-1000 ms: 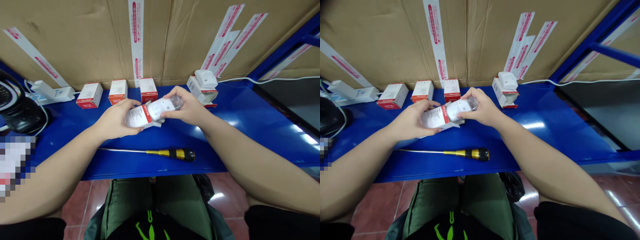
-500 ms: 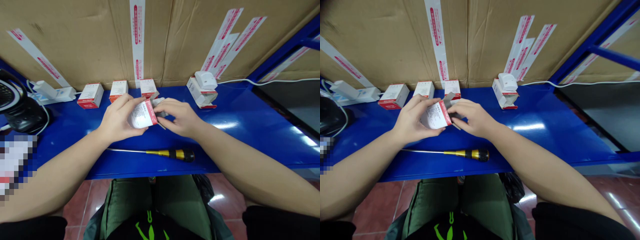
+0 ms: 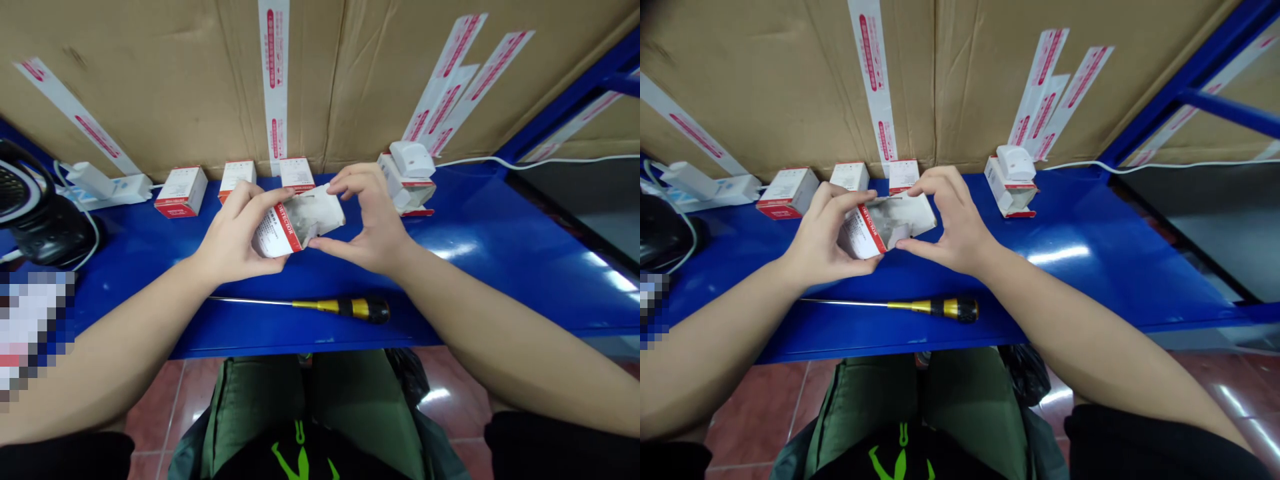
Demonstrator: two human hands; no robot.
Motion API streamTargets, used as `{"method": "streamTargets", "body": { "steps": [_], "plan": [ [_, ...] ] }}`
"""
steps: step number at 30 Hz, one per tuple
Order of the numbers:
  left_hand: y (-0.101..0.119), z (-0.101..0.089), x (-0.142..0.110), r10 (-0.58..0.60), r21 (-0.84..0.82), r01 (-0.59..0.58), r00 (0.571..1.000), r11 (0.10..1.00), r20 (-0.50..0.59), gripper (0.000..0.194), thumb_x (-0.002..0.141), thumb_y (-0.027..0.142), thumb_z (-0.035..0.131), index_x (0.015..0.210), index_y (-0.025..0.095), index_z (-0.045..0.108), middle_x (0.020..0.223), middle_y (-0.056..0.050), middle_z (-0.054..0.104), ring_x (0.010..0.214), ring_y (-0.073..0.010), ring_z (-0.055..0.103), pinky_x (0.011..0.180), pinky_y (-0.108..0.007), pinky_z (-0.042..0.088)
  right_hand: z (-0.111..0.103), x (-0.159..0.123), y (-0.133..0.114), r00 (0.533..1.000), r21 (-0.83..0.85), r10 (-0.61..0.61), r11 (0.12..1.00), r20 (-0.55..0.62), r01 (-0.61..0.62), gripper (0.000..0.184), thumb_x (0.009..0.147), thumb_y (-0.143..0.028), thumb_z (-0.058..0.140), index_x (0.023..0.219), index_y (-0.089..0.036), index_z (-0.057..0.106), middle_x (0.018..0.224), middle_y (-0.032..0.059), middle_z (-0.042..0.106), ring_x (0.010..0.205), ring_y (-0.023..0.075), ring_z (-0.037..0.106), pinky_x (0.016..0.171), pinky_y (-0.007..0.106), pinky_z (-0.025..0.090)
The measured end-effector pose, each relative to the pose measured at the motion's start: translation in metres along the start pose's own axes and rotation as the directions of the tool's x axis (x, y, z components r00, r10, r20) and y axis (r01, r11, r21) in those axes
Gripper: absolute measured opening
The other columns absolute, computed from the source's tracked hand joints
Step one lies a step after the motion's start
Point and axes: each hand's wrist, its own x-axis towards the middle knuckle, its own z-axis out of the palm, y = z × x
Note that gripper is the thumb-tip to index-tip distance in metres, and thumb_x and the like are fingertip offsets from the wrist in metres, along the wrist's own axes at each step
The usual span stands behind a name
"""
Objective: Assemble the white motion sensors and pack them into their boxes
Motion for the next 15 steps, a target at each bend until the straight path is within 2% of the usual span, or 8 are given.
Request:
{"method": "streamTargets", "body": {
  "steps": [3, 6, 8, 10, 13, 15],
  "plan": [
    [0.0, 0.0, 0.0, 0.023, -0.005, -0.023, 0.999, 1.0, -0.031, 0.064, 0.081, 0.042, 0.084, 0.138, 0.028, 0.06, 0.116, -0.009, 0.061, 0.106, -0.0307, 0.065, 0.094, -0.05, 0.059, 0.008, -0.004, -0.007, 0.992, 0.079, 0.124, 0.989, -0.016, -0.123, 0.07, 0.078, -0.046, 0.094, 0.133, -0.03, 0.052, 0.133, 0.0121, 0.058, 0.119, 0.0329, 0.064, 0.091, 0.05, 0.063],
    [0.0, 0.001, -0.001, -0.002, 0.016, 0.002, 1.0, 1.0, -0.028, 0.06, 0.081, 0.044, 0.083, 0.134, 0.028, 0.062, 0.114, -0.009, 0.06, 0.106, -0.031, 0.065, 0.093, -0.051, 0.059, 0.013, -0.006, -0.015, 0.978, 0.215, 0.199, 0.954, 0.067, -0.208, 0.059, 0.088, -0.036, 0.084, 0.135, -0.029, 0.048, 0.125, 0.0081, 0.064, 0.099, 0.0228, 0.069, 0.073, 0.036, 0.063],
    [0.001, 0.001, -0.001, -0.04, 0.05, 0.04, 0.999, 0.998, -0.005, 0.061, 0.081, 0.047, 0.084, 0.134, 0.029, 0.061, 0.115, -0.009, 0.061, 0.107, -0.0315, 0.065, 0.093, -0.052, 0.06, 0.015, -0.006, -0.02, 0.982, 0.219, 0.163, 0.959, 0.09, -0.179, 0.048, 0.092, -0.03, 0.077, 0.132, -0.029, 0.052, 0.122, 0.0071, 0.066, 0.096, 0.021, 0.069, 0.073, 0.034, 0.063],
    [0.002, 0.002, -0.001, -0.039, 0.069, 0.039, 0.999, 0.997, -0.001, 0.064, 0.081, 0.049, 0.084, 0.136, 0.029, 0.059, 0.117, -0.009, 0.062, 0.107, -0.0313, 0.065, 0.092, -0.052, 0.06, 0.015, -0.006, -0.022, 0.995, 0.175, 0.069, 0.981, 0.077, -0.081, 0.04, 0.092, -0.024, 0.072, 0.129, -0.028, 0.057, 0.122, 0.0077, 0.065, 0.097, 0.0213, 0.067, 0.077, 0.036, 0.064],
    [0.003, 0.004, 0.001, 0.031, 0.018, -0.03, 0.999, 0.999, -0.041, 0.075, 0.081, 0.046, 0.083, 0.145, 0.026, 0.05, 0.119, -0.009, 0.063, 0.107, -0.0295, 0.065, 0.088, -0.049, 0.062, 0.013, -0.005, -0.023, 0.996, 0.13, -0.043, 0.991, 0.081, 0.032, 0.042, 0.09, -0.021, 0.07, 0.13, -0.027, 0.061, 0.118, 0.008, 0.065, 0.095, 0.0216, 0.064, 0.08, 0.04, 0.064],
    [0.004, 0.004, 0.001, 0.042, -0.01, -0.042, 0.998, 0.999, -0.047, 0.082, 0.08, 0.044, 0.083, 0.15, 0.024, 0.045, 0.118, -0.009, 0.063, 0.106, -0.029, 0.066, 0.085, -0.047, 0.062, 0.012, -0.004, -0.023, 0.995, 0.125, -0.036, 0.992, 0.096, 0.024, 0.043, 0.09, -0.026, 0.072, 0.131, -0.027, 0.061, 0.118, 0.008, 0.066, 0.094, 0.0216, 0.064, 0.08, 0.04, 0.063]
  ]
}}
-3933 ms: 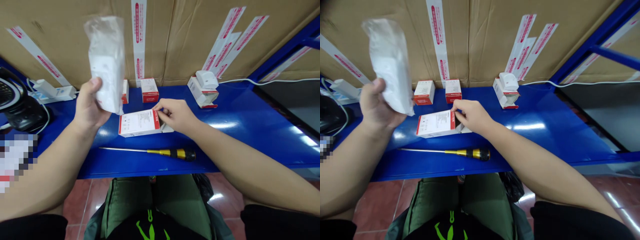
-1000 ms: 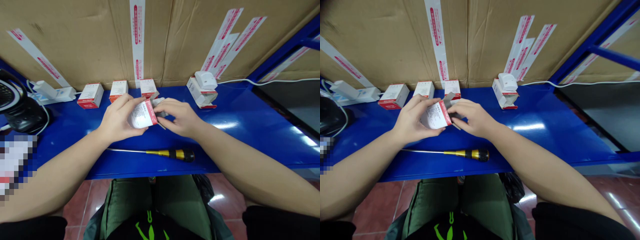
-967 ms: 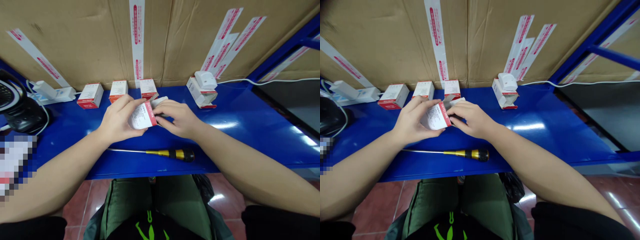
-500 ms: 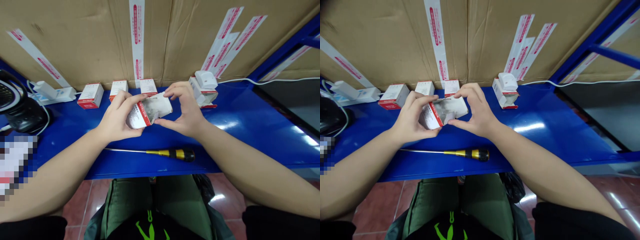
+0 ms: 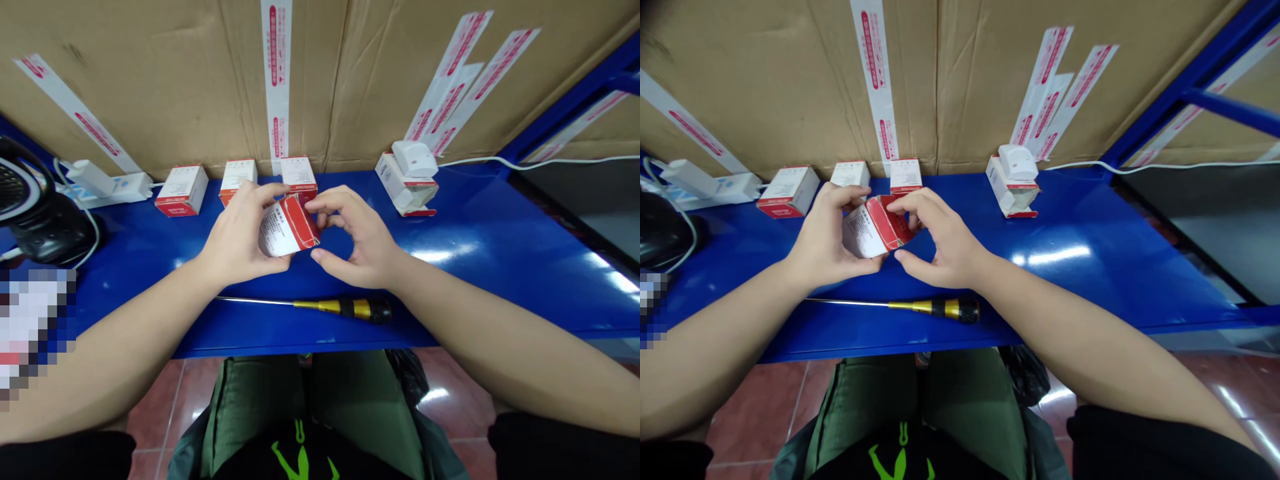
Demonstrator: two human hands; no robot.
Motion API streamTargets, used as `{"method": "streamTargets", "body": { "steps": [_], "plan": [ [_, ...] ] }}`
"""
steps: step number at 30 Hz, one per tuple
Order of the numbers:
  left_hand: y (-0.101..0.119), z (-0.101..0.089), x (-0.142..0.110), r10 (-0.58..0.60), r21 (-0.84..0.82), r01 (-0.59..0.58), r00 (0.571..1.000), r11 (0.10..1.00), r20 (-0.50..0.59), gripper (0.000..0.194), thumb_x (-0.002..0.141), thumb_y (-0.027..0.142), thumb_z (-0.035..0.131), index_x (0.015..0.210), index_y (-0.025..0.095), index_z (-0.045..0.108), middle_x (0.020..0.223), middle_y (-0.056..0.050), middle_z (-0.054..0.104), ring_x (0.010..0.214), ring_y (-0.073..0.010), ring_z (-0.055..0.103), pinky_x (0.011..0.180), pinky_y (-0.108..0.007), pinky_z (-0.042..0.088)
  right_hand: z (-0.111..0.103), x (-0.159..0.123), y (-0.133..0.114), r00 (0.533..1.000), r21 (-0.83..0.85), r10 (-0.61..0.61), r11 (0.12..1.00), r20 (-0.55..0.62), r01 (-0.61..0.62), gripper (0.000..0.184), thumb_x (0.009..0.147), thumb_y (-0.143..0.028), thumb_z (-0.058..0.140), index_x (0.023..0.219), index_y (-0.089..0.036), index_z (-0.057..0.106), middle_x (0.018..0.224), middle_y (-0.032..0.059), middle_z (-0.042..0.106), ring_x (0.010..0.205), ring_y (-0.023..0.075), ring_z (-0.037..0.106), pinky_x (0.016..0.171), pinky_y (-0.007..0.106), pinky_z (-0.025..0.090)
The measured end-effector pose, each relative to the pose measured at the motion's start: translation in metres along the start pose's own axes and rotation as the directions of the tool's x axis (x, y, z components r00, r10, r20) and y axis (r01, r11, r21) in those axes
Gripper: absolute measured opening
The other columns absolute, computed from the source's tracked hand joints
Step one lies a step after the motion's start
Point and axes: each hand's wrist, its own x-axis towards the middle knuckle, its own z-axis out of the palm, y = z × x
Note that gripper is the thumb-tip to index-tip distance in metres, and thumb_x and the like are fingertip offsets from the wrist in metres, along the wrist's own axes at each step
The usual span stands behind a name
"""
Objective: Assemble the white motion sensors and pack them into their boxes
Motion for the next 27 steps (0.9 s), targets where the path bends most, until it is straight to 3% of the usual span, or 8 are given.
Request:
{"method": "streamTargets", "body": {
  "steps": [3, 6, 13, 20, 24, 27],
  "plan": [
    [0.002, 0.001, -0.001, -0.007, 0.036, 0.006, 1.0, 0.999, 0.024, 0.082, 0.079, 0.043, 0.083, 0.15, 0.024, 0.046, 0.124, -0.01, 0.066, 0.109, -0.0305, 0.067, 0.089, -0.048, 0.062, 0.001, 0.001, -0.002, 0.997, 0.014, 0.076, 0.997, -0.019, -0.076, 0.037, 0.091, -0.032, 0.074, 0.125, -0.026, 0.063, 0.119, 0.0072, 0.068, 0.093, 0.0207, 0.064, 0.077, 0.038, 0.062],
    [0.003, 0.002, -0.002, -0.025, 0.093, 0.02, 0.998, 0.995, 0.05, 0.081, 0.079, 0.042, 0.083, 0.149, 0.026, 0.049, 0.128, -0.01, 0.068, 0.112, -0.0324, 0.067, 0.095, -0.05, 0.061, 0.003, 0.001, -0.005, 0.989, 0.039, 0.145, 0.989, -0.033, -0.144, 0.033, 0.09, -0.026, 0.074, 0.121, -0.026, 0.063, 0.116, 0.0051, 0.068, 0.091, 0.019, 0.064, 0.075, 0.035, 0.062],
    [0.003, 0.001, -0.003, -0.106, 0.142, 0.091, 0.989, 0.986, 0.106, 0.084, 0.077, 0.044, 0.086, 0.151, 0.026, 0.052, 0.124, -0.011, 0.067, 0.112, -0.0338, 0.066, 0.096, -0.049, 0.06, 0.007, -0.002, 0.001, 0.977, 0.161, 0.212, 0.966, -0.036, -0.204, 0.03, 0.095, -0.022, 0.068, 0.123, -0.026, 0.059, 0.119, 0.0059, 0.066, 0.097, 0.0189, 0.068, 0.079, 0.034, 0.063],
    [0.0, 0.0, -0.005, -0.145, 0.118, 0.137, 0.988, 0.984, 0.06, 0.079, 0.081, 0.052, 0.084, 0.151, 0.026, 0.058, 0.12, -0.01, 0.068, 0.111, -0.0323, 0.068, 0.097, -0.048, 0.061, 0.003, -0.004, 0.007, 0.998, -0.019, 0.038, 0.999, 0.042, -0.038, 0.037, 0.098, -0.037, 0.075, 0.133, -0.028, 0.066, 0.123, 0.0111, 0.063, 0.116, 0.0281, 0.067, 0.093, 0.047, 0.067],
    [-0.004, -0.003, -0.005, -0.136, 0.058, 0.132, 0.988, 0.99, 0.069, 0.085, 0.079, 0.054, 0.087, 0.151, 0.025, 0.055, 0.128, -0.012, 0.071, 0.117, -0.034, 0.071, 0.102, -0.049, 0.062, -0.002, -0.003, 0.01, 0.996, -0.111, -0.077, 0.99, 0.046, 0.082, 0.041, 0.097, -0.04, 0.078, 0.134, -0.029, 0.066, 0.145, 0.016, 0.06, 0.138, 0.0337, 0.061, 0.116, 0.06, 0.055],
    [-0.003, -0.003, -0.004, -0.124, -0.017, 0.127, 0.985, 0.992, 0.12, 0.085, 0.077, 0.055, 0.089, 0.148, 0.025, 0.053, 0.133, -0.012, 0.073, 0.12, -0.0342, 0.073, 0.103, -0.05, 0.063, -0.007, -0.002, 0.011, 0.988, -0.108, -0.125, 0.985, 0.088, 0.134, 0.044, 0.093, -0.044, 0.084, 0.13, -0.029, 0.065, 0.156, 0.0167, 0.059, 0.147, 0.0356, 0.057, 0.12, 0.062, 0.051]
  ]
}}
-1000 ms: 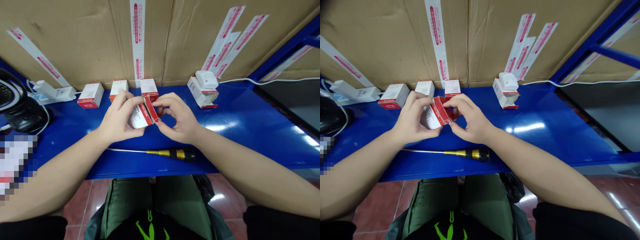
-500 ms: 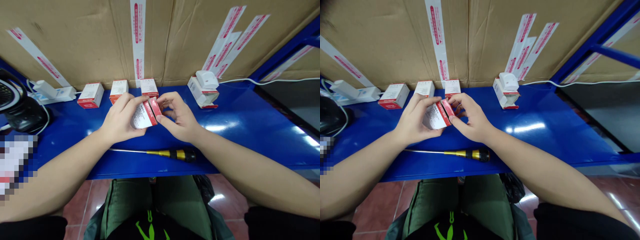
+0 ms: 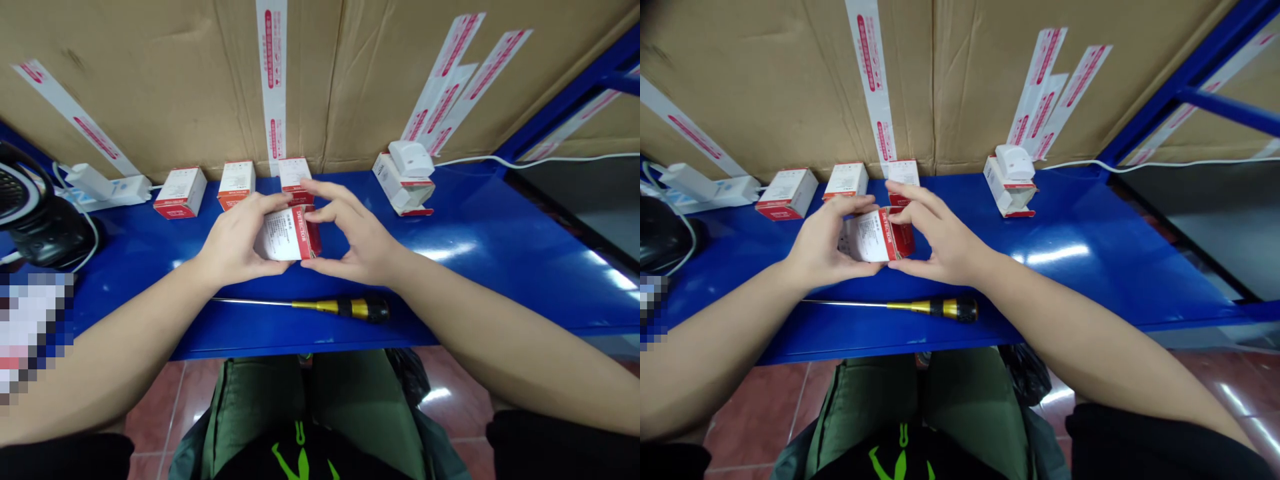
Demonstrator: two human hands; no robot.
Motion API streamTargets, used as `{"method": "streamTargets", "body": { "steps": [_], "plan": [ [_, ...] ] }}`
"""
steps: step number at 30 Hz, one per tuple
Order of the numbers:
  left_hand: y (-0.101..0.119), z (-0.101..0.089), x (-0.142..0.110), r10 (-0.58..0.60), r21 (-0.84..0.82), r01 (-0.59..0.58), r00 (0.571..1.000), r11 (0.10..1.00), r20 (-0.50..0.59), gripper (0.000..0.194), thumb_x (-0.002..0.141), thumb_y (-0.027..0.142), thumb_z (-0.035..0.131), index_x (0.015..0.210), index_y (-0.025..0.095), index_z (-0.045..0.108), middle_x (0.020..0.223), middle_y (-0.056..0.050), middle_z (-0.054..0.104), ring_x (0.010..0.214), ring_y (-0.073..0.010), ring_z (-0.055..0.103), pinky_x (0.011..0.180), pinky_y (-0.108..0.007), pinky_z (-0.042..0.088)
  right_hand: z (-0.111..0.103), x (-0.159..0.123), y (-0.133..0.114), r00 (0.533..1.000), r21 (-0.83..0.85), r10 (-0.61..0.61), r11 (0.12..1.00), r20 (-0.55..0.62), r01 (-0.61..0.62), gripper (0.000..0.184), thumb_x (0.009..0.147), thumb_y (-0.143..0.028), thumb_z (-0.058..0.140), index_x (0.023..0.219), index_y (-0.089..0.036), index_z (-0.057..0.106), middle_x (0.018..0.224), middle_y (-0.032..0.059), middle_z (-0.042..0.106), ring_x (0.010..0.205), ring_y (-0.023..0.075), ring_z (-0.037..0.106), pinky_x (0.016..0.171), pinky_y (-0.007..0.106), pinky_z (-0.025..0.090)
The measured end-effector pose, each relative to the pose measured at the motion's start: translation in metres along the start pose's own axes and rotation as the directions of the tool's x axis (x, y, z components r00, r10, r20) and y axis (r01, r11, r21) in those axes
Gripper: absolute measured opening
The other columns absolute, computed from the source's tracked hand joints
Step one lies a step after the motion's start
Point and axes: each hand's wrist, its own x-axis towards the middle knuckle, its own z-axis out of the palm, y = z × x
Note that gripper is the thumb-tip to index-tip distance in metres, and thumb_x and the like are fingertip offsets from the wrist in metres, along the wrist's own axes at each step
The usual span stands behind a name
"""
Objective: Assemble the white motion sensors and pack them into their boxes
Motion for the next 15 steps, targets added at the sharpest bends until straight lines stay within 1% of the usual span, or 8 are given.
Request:
{"method": "streamTargets", "body": {
  "steps": [2, 4, 6, 8, 10, 12, 13, 15],
  "plan": [
    [0.001, 0.002, 0.0, 0.029, -0.059, -0.028, 0.999, 0.998, 0.022, 0.081, 0.078, 0.054, 0.09, 0.144, 0.025, 0.053, 0.133, -0.012, 0.073, 0.12, -0.0331, 0.074, 0.101, -0.049, 0.064, -0.004, 0.001, 0.001, 0.997, -0.005, -0.046, 0.999, 0.064, 0.046, 0.04, 0.094, -0.043, 0.082, 0.128, -0.029, 0.065, 0.152, 0.0155, 0.064, 0.143, 0.0333, 0.062, 0.115, 0.058, 0.056],
    [0.002, 0.004, 0.0, 0.078, -0.126, -0.076, 0.997, 0.989, 0.014, 0.076, 0.081, 0.054, 0.089, 0.141, 0.027, 0.051, 0.133, -0.012, 0.073, 0.119, -0.0317, 0.075, 0.099, -0.048, 0.064, -0.011, 0.002, 0.0, 0.989, -0.04, -0.107, 0.993, 0.101, 0.111, 0.027, 0.097, -0.039, 0.079, 0.121, -0.029, 0.069, 0.145, 0.0136, 0.068, 0.135, 0.0304, 0.068, 0.107, 0.053, 0.061],
    [-0.001, 0.005, 0.0, 0.125, -0.156, -0.124, 0.992, 0.98, -0.002, 0.074, 0.085, 0.059, 0.086, 0.141, 0.028, 0.048, 0.136, -0.012, 0.071, 0.122, -0.0315, 0.073, 0.101, -0.05, 0.063, -0.022, 0.005, -0.002, 0.986, -0.07, -0.148, 0.986, 0.081, 0.153, 0.019, 0.095, -0.037, 0.08, 0.11, -0.029, 0.073, 0.138, 0.0123, 0.072, 0.127, 0.0299, 0.072, 0.099, 0.05, 0.064],
    [-0.008, 0.002, 0.001, 0.147, -0.119, -0.148, 0.989, 0.982, -0.018, 0.077, 0.087, 0.064, 0.083, 0.143, 0.029, 0.044, 0.139, -0.011, 0.067, 0.125, -0.0319, 0.069, 0.104, -0.054, 0.06, -0.039, 0.008, -0.002, 0.992, -0.089, -0.126, 0.988, 0.01, 0.126, 0.021, 0.089, -0.039, 0.086, 0.103, -0.029, 0.074, 0.129, 0.0112, 0.075, 0.116, 0.0303, 0.075, 0.094, 0.051, 0.064],
    [-0.019, -0.002, 0.001, 0.122, -0.005, -0.122, 0.992, 0.993, -0.025, 0.076, 0.089, 0.062, 0.079, 0.145, 0.028, 0.041, 0.142, -0.007, 0.063, 0.126, -0.0305, 0.064, 0.108, -0.058, 0.056, -0.058, 0.01, 0.001, 0.995, -0.143, -0.025, 0.99, -0.097, 0.011, 0.026, 0.086, -0.044, 0.089, 0.1, -0.029, 0.074, 0.117, 0.0102, 0.077, 0.107, 0.0309, 0.076, 0.09, 0.052, 0.063],
    [-0.031, -0.008, 0.001, 0.011, 0.153, -0.005, 0.999, 0.988, -0.037, 0.064, 0.094, 0.054, 0.073, 0.143, 0.028, 0.041, 0.141, -0.002, 0.059, 0.129, -0.0283, 0.059, 0.114, -0.06, 0.05, -0.074, 0.01, 0.008, 0.968, -0.247, 0.117, 0.954, -0.22, -0.171, 0.025, 0.087, -0.046, 0.087, 0.098, -0.028, 0.074, 0.107, 0.0113, 0.077, 0.102, 0.0319, 0.074, 0.084, 0.051, 0.062],
    [-0.037, -0.01, 0.001, -0.063, 0.222, 0.072, 0.997, 0.972, -0.048, 0.056, 0.096, 0.05, 0.069, 0.141, 0.028, 0.044, 0.14, -0.002, 0.059, 0.131, -0.0291, 0.057, 0.116, -0.06, 0.048, -0.08, 0.008, 0.012, 0.945, -0.319, 0.184, 0.909, -0.272, -0.268, 0.025, 0.087, -0.046, 0.087, 0.097, -0.027, 0.074, 0.102, 0.0123, 0.076, 0.1, 0.0324, 0.073, 0.083, 0.052, 0.061],
    [-0.046, -0.013, 0.001, -0.207, 0.316, 0.214, 0.977, 0.924, -0.056, 0.044, 0.096, 0.046, 0.063, 0.135, 0.027, 0.052, 0.138, -0.006, 0.06, 0.135, -0.0339, 0.055, 0.119, -0.062, 0.044, -0.085, 0.005, 0.022, 0.898, -0.476, 0.294, 0.77, -0.326, -0.425, 0.024, 0.089, -0.045, 0.083, 0.099, -0.026, 0.073, 0.103, 0.0143, 0.073, 0.1, 0.034, 0.069, 0.087, 0.054, 0.059]
  ]
}}
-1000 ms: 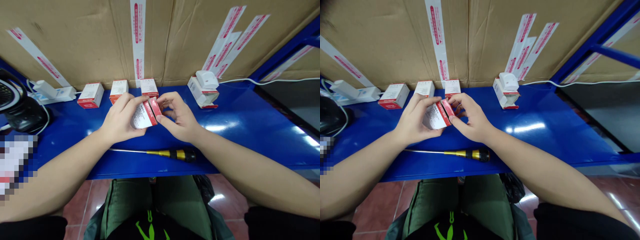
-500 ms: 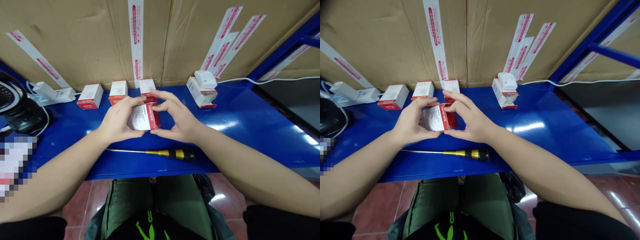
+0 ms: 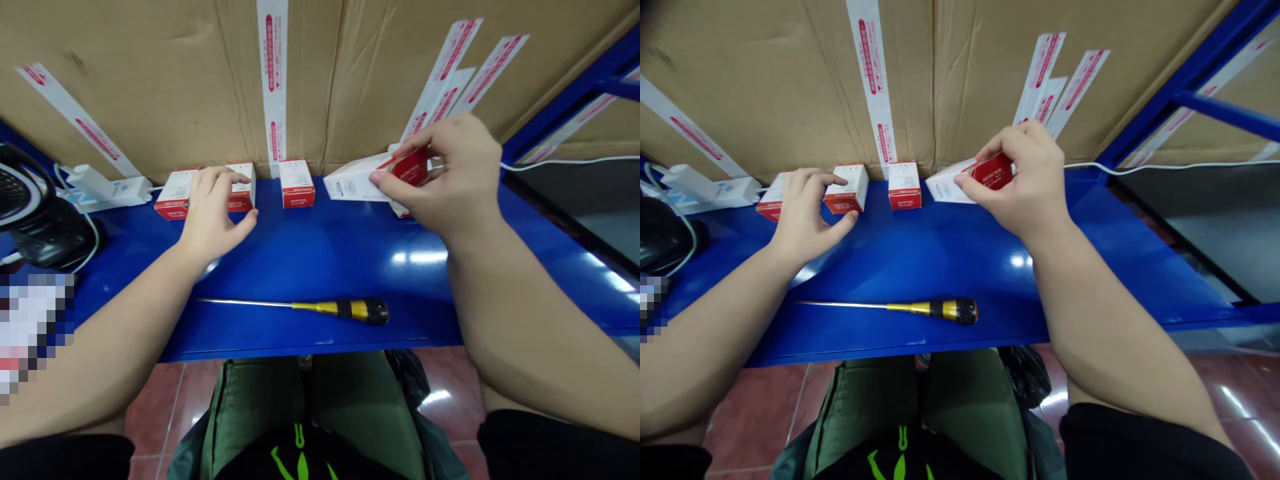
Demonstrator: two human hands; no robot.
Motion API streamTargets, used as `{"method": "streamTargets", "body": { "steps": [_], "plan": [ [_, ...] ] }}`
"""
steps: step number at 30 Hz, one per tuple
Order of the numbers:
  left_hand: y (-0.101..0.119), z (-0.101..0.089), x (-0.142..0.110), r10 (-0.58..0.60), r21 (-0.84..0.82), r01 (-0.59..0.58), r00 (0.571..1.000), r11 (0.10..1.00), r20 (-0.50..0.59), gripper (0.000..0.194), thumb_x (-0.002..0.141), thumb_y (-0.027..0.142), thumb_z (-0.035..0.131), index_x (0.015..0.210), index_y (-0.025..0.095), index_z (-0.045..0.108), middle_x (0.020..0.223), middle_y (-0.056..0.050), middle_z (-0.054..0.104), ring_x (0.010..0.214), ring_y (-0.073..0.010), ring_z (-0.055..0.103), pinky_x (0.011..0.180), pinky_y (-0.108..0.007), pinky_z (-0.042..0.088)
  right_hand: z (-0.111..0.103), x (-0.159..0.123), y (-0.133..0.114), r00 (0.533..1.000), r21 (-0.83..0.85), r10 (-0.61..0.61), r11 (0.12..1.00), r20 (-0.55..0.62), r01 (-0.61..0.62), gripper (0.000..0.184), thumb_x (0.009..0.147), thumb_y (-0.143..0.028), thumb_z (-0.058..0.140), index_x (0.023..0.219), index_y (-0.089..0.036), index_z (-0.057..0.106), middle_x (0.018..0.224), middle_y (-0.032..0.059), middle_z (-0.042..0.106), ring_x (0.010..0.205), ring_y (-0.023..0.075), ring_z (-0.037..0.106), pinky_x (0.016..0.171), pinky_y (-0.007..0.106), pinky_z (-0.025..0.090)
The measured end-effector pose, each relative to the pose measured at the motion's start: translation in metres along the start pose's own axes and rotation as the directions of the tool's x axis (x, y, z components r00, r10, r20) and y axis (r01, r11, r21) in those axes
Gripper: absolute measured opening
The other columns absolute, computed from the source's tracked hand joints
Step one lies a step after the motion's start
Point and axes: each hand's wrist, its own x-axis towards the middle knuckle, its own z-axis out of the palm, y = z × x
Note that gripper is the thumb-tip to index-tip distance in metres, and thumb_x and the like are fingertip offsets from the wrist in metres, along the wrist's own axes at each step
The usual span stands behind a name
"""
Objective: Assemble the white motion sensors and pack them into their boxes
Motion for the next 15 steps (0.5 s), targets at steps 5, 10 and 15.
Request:
{"method": "streamTargets", "body": {
  "steps": [5, 10, 15],
  "plan": [
    [-0.008, 0.006, 0.001, -0.16, 0.111, 0.142, 0.972, 0.984, 0.174, 0.044, 0.089, 0.039, 0.065, 0.13, 0.022, 0.065, 0.145, -0.016, 0.063, 0.142, -0.043, 0.054, 0.125, -0.064, 0.039, 0.016, -0.011, 0.001, 0.979, -0.329, 0.154, 0.939, 0.137, -0.102, 0.029, 0.098, -0.05, 0.067, 0.113, -0.025, 0.071, 0.117, 0.017, 0.067, 0.106, 0.0359, 0.066, 0.092, 0.055, 0.057],
    [-0.007, 0.007, 0.001, -0.175, 0.12, 0.145, 0.937, 0.982, 0.301, 0.056, 0.088, 0.038, 0.065, 0.14, 0.017, 0.063, 0.148, -0.018, 0.063, 0.142, -0.0421, 0.056, 0.125, -0.06, 0.043, 0.027, -0.024, -0.02, 0.902, -0.371, 0.175, 0.928, 0.394, -0.018, 0.047, 0.09, -0.06, 0.076, 0.112, -0.019, 0.072, 0.114, 0.0182, 0.067, 0.096, 0.0346, 0.068, 0.087, 0.05, 0.057],
    [-0.006, 0.005, 0.002, -0.169, 0.115, 0.14, 0.935, 0.983, 0.311, 0.057, 0.09, 0.038, 0.064, 0.142, 0.016, 0.061, 0.15, -0.019, 0.062, 0.143, -0.0413, 0.055, 0.125, -0.059, 0.043, 0.031, -0.023, -0.024, 0.799, -0.397, 0.269, 0.917, 0.537, -0.042, 0.054, 0.083, -0.057, 0.082, 0.119, -0.018, 0.071, 0.114, 0.0175, 0.069, 0.095, 0.0345, 0.069, 0.085, 0.047, 0.056]
  ]
}}
